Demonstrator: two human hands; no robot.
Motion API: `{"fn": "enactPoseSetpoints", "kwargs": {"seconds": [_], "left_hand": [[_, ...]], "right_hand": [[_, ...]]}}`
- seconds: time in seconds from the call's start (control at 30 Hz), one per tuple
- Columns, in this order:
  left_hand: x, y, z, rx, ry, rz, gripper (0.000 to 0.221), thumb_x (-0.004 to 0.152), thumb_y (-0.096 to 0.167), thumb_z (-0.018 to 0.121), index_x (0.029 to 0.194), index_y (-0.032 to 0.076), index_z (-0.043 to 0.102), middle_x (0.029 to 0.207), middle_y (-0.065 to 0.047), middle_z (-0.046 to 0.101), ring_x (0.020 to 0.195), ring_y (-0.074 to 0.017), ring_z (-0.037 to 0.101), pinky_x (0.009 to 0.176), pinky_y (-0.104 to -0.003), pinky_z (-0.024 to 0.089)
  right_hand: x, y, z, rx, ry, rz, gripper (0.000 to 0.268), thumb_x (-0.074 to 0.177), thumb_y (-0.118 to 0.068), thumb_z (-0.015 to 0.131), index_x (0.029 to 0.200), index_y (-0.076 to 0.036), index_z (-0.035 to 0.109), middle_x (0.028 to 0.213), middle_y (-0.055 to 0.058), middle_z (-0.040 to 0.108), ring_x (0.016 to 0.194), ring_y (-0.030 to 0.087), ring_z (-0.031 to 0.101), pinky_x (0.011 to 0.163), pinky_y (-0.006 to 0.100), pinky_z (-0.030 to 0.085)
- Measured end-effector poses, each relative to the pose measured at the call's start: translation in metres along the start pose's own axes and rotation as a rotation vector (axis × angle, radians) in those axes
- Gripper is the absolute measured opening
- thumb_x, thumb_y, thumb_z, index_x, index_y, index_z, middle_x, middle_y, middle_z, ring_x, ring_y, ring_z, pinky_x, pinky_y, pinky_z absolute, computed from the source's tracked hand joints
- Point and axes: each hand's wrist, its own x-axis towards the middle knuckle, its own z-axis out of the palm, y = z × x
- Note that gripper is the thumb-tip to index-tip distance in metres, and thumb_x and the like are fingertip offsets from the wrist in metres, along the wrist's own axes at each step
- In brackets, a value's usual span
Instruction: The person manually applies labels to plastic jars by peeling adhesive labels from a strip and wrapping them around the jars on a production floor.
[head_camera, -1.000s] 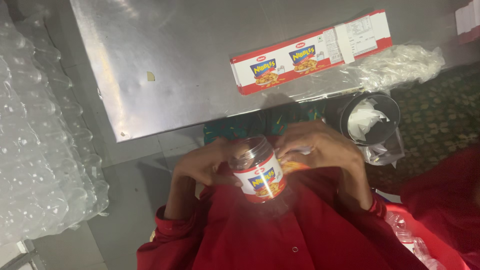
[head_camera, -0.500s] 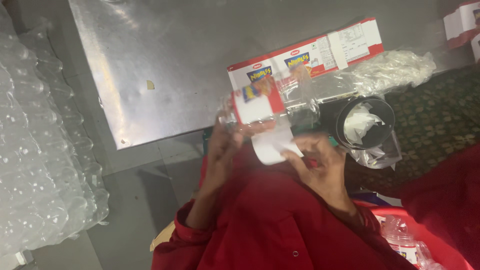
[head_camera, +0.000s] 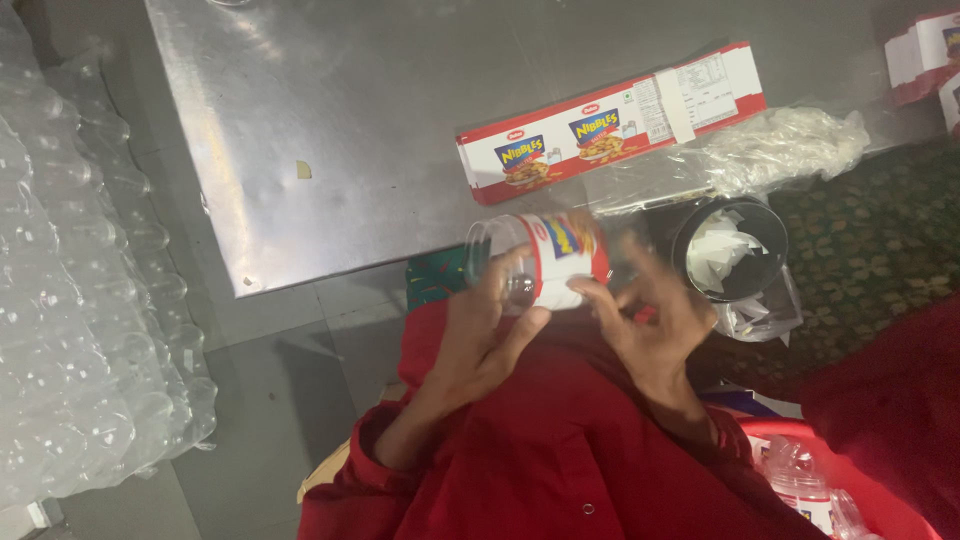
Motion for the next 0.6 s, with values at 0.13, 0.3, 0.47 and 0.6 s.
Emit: {"fn": "enactPoseSetpoints", "kwargs": {"seconds": [0.13, 0.3, 0.47, 0.6], "left_hand": [[0.013, 0.020, -0.017, 0.388, 0.141, 0.374, 0.031, 0.089, 0.019, 0.077, 0.115, 0.006, 0.068, 0.087, -0.008, 0.072, 0.075, -0.0241, 0.071, 0.065, -0.037, 0.054], [0.040, 0.044, -0.071, 0.981, 0.498, 0.471, 0.021, 0.090, 0.011, 0.082, 0.109, 0.010, 0.073, 0.077, -0.002, 0.068, 0.077, -0.0247, 0.064, 0.070, -0.040, 0.047], [0.114, 0.040, -0.120, 1.412, 0.446, 0.461, 0.041, 0.097, 0.010, 0.073, 0.135, 0.002, 0.061, 0.117, -0.009, 0.069, 0.131, -0.0301, 0.053, 0.124, -0.059, 0.029], [0.097, 0.028, -0.103, 0.995, 0.682, 0.609, 0.055, 0.099, 0.015, 0.077, 0.146, 0.002, 0.052, 0.140, -0.020, 0.056, 0.144, -0.0385, 0.045, 0.124, -0.056, 0.029]], "right_hand": [[0.036, 0.016, 0.006, -0.274, -0.105, 0.315, 0.062, 0.090, -0.015, 0.086, 0.145, -0.007, 0.059, 0.070, 0.011, 0.068, 0.059, 0.023, 0.068, 0.059, 0.035, 0.055], [0.088, 0.045, 0.033, -0.281, -0.248, -0.278, 0.067, 0.089, -0.016, 0.081, 0.147, 0.000, 0.050, 0.148, 0.024, 0.051, 0.137, 0.041, 0.049, 0.111, 0.054, 0.041], [0.104, 0.062, 0.049, -0.361, -0.504, -0.376, 0.065, 0.089, -0.015, 0.073, 0.148, -0.001, 0.048, 0.160, 0.020, 0.039, 0.149, 0.040, 0.033, 0.121, 0.058, 0.024], [0.092, 0.071, 0.051, -0.362, -0.419, -0.387, 0.055, 0.086, -0.005, 0.069, 0.139, -0.004, 0.057, 0.153, 0.015, 0.051, 0.145, 0.035, 0.044, 0.122, 0.054, 0.031]]}}
